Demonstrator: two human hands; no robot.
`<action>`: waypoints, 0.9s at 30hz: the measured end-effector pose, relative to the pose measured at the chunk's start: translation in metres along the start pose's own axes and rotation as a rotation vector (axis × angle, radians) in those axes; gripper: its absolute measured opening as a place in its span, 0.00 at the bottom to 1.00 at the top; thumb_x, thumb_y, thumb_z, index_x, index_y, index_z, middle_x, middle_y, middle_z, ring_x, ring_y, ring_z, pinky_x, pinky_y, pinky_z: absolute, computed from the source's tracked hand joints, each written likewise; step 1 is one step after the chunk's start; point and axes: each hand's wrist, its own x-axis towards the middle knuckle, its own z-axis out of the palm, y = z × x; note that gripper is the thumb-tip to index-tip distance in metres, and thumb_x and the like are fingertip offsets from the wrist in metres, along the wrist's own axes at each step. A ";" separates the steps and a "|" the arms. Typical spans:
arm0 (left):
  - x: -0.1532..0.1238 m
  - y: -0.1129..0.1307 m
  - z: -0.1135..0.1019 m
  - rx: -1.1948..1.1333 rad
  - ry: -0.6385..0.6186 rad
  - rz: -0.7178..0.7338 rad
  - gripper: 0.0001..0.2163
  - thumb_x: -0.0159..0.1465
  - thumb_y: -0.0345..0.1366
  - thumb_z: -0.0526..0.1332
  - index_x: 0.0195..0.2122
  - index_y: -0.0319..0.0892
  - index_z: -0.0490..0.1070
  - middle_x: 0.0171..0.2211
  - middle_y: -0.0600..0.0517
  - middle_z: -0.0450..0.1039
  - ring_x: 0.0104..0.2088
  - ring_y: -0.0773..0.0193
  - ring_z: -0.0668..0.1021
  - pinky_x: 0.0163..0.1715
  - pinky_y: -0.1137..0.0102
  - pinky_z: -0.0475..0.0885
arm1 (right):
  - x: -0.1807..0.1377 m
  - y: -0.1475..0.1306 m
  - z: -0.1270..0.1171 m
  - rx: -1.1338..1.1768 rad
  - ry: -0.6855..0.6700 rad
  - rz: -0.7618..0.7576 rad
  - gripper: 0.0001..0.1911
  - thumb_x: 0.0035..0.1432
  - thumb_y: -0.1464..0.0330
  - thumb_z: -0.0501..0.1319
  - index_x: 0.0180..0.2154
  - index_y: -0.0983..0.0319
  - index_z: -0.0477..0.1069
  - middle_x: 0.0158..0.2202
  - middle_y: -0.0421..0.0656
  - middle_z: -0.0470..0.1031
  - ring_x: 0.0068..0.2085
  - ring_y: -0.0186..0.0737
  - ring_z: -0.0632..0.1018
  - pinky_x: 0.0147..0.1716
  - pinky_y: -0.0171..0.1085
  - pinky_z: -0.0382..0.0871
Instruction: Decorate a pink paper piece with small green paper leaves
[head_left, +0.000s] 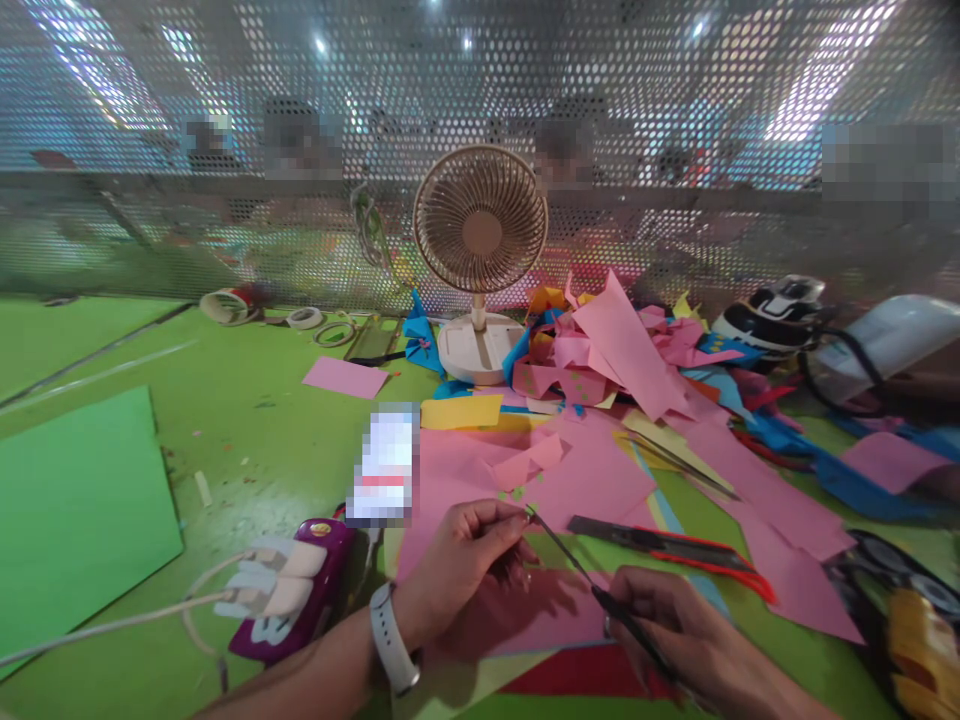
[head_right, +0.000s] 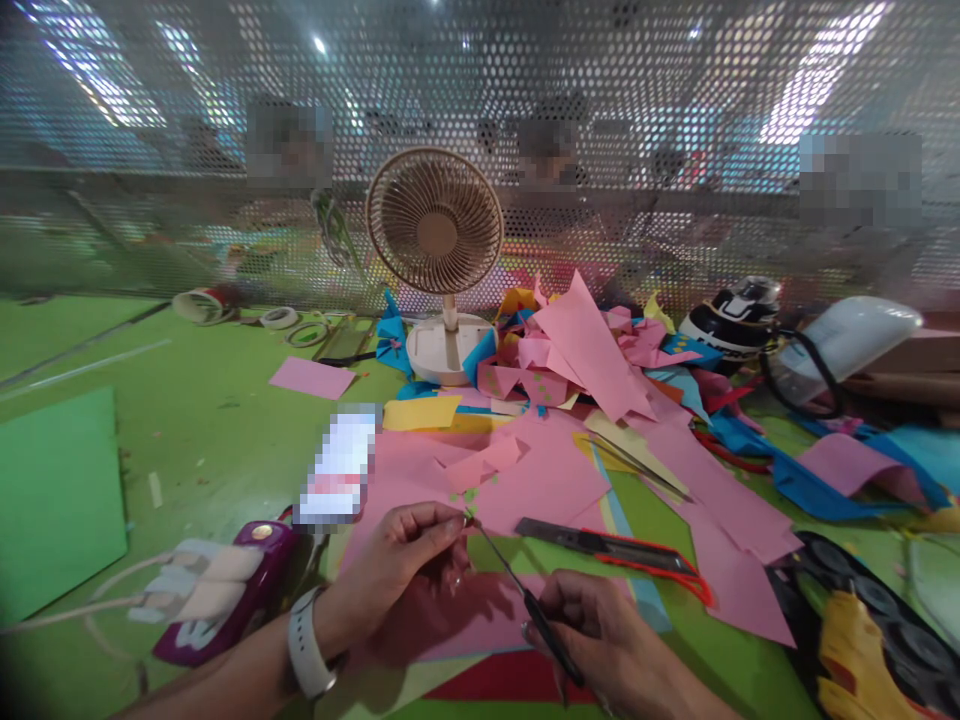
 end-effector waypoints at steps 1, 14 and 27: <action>0.000 0.000 0.000 0.001 0.001 -0.001 0.13 0.59 0.42 0.58 0.34 0.34 0.70 0.23 0.50 0.72 0.19 0.71 0.72 0.21 0.75 0.65 | 0.001 0.001 0.000 0.003 -0.004 -0.004 0.22 0.45 0.51 0.62 0.23 0.63 0.60 0.17 0.33 0.58 0.18 0.24 0.56 0.17 0.27 0.49; 0.000 0.002 0.000 -0.005 0.014 -0.011 0.12 0.59 0.41 0.58 0.34 0.35 0.70 0.24 0.50 0.72 0.19 0.72 0.71 0.21 0.76 0.65 | 0.003 0.010 -0.003 -0.025 0.000 0.017 0.22 0.45 0.51 0.62 0.24 0.63 0.61 0.18 0.33 0.57 0.19 0.25 0.57 0.17 0.27 0.51; 0.001 0.005 0.000 -0.015 0.008 0.055 0.11 0.60 0.41 0.57 0.31 0.36 0.68 0.22 0.52 0.71 0.19 0.72 0.71 0.21 0.76 0.65 | 0.008 0.017 -0.004 -0.011 0.077 -0.031 0.26 0.40 0.46 0.61 0.23 0.63 0.62 0.17 0.34 0.59 0.18 0.25 0.58 0.16 0.28 0.50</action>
